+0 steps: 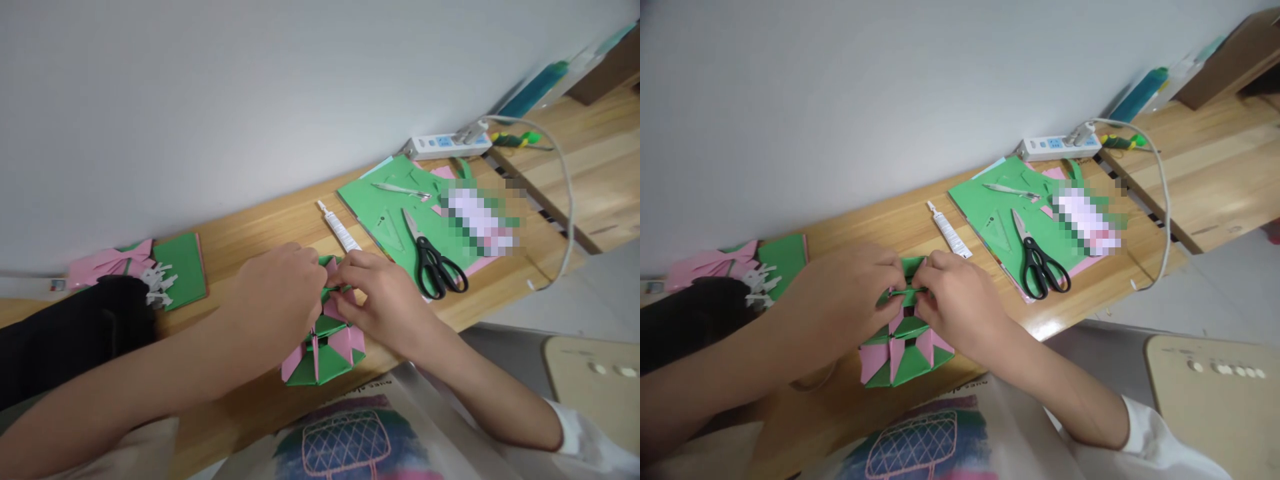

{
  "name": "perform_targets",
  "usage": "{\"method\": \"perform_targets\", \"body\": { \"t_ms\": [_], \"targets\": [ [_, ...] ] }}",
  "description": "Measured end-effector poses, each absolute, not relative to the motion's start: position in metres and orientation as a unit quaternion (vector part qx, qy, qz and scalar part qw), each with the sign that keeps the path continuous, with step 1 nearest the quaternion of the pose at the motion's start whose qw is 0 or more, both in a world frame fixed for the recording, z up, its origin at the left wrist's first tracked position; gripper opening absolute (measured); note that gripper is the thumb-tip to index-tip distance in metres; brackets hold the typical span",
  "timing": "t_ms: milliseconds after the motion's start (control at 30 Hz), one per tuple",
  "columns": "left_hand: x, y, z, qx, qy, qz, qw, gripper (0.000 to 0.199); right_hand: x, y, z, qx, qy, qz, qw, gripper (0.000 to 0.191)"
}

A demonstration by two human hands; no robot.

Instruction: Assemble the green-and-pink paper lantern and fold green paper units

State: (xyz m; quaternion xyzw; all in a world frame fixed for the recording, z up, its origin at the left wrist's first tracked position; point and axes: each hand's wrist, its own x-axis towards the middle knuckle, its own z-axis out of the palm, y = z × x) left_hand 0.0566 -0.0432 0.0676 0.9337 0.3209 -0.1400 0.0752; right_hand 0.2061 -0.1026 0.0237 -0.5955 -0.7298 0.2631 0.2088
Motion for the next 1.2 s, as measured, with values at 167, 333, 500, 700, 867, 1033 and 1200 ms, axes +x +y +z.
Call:
{"method": "perform_targets", "body": {
  "t_ms": [167, 333, 500, 700, 867, 1033, 1200],
  "targets": [
    [0.052, -0.044, 0.064, 0.936, 0.315, -0.127, 0.095, 0.018, 0.208, -0.101, 0.023, -0.587, -0.734, 0.271, 0.208, 0.014],
    [0.051, -0.042, 0.063, 0.941, 0.303, -0.132, 0.072, 0.015, 0.209, -0.101, 0.02, -0.574, -0.742, 0.268, 0.221, 0.015],
    [0.055, -0.042, 0.069, 0.926, 0.32, -0.179, 0.09, 0.017, 0.209, -0.102, 0.021, -0.564, -0.751, 0.257, 0.228, 0.015],
    [0.057, -0.043, 0.071, 0.932, 0.317, -0.156, 0.077, 0.021, 0.209, -0.101, 0.022, -0.548, -0.764, 0.252, 0.229, 0.015],
    [0.057, -0.046, 0.07, 0.944, 0.306, -0.118, 0.048, 0.025, 0.21, -0.101, 0.019, -0.546, -0.76, 0.252, 0.249, 0.014],
    [0.055, -0.047, 0.067, 0.95, 0.298, -0.086, 0.047, 0.025, 0.209, -0.101, 0.015, -0.536, -0.755, 0.25, 0.281, 0.014],
    [0.052, -0.048, 0.065, 0.949, 0.308, -0.05, 0.053, 0.025, 0.211, -0.102, 0.012, -0.534, -0.754, 0.237, 0.301, 0.012]
  ]
}}
